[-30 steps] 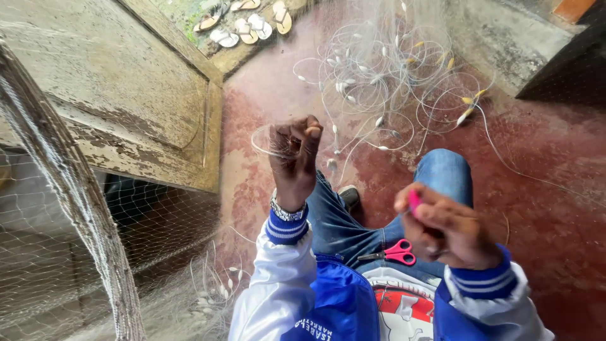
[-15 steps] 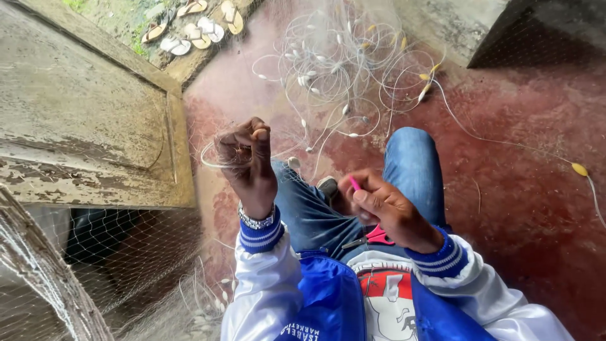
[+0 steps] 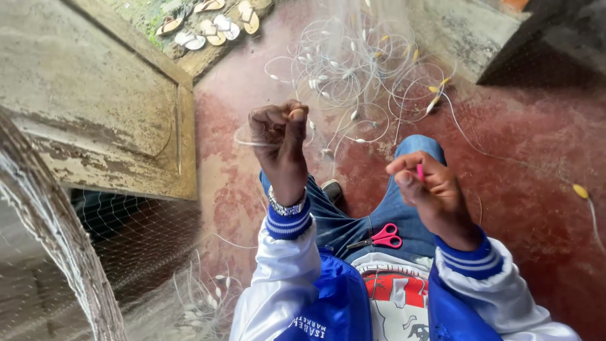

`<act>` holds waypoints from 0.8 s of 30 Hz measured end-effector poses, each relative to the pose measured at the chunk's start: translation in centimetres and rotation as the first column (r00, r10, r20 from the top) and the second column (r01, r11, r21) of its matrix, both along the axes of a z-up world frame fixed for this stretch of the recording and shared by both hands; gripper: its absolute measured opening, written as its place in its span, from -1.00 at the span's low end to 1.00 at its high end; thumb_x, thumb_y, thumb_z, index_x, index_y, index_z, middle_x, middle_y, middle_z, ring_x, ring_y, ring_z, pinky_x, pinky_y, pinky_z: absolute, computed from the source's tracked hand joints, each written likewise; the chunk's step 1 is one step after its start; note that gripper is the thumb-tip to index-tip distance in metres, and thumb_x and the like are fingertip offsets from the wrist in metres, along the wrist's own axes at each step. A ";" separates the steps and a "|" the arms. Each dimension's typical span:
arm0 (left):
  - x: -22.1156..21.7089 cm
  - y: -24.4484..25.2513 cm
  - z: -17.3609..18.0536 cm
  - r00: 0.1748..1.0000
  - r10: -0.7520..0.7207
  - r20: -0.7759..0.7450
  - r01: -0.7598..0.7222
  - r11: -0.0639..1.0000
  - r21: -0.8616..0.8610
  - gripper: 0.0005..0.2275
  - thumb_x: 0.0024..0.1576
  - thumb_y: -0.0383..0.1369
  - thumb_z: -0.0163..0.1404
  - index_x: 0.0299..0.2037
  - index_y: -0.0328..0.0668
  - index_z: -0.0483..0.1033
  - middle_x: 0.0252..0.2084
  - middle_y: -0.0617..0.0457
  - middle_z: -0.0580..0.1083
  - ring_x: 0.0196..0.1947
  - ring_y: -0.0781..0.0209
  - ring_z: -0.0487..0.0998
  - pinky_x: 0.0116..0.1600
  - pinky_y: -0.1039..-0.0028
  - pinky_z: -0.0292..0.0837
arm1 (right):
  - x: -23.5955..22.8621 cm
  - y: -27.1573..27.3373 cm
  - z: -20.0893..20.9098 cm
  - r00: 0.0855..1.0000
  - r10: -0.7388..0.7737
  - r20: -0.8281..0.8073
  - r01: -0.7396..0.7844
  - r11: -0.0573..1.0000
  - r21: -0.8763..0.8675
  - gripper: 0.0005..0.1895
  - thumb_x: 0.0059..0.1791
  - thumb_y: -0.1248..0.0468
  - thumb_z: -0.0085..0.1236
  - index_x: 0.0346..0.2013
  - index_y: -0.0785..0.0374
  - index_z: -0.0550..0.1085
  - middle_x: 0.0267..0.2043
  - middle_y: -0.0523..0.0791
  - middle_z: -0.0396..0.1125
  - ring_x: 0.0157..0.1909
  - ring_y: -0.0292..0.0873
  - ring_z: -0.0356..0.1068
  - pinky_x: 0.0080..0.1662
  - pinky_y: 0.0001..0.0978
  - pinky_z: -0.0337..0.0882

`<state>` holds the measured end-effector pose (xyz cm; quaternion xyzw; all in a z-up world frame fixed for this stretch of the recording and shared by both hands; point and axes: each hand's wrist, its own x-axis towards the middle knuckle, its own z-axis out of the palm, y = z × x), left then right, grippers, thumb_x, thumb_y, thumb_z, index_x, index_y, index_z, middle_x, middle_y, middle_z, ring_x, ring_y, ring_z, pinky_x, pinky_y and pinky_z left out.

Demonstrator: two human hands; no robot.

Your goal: The person sits on the floor and repairs a fishing net by threading a small white float onto the netting using a pink plastic tool. They repeatedly pull the float through the mesh and adjust the netting with both hands.

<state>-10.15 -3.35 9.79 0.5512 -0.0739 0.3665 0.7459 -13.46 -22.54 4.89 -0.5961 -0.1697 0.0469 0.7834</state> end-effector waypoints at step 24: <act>-1.6 1.3 -0.5 0.969 -0.213 0.124 0.247 0.849 -0.468 -0.79 0.14 -0.52 -0.12 -0.10 -0.06 0.16 -0.26 -0.06 0.30 -0.50 0.15 0.35 -0.34 0.52 0.29 | 11.6 4.2 5.5 0.979 0.158 -0.128 -0.132 0.973 0.191 -0.73 -0.26 0.27 -0.20 -0.26 0.05 0.19 -0.52 -0.14 0.04 -0.59 -0.33 -0.05 -0.63 -0.64 -0.08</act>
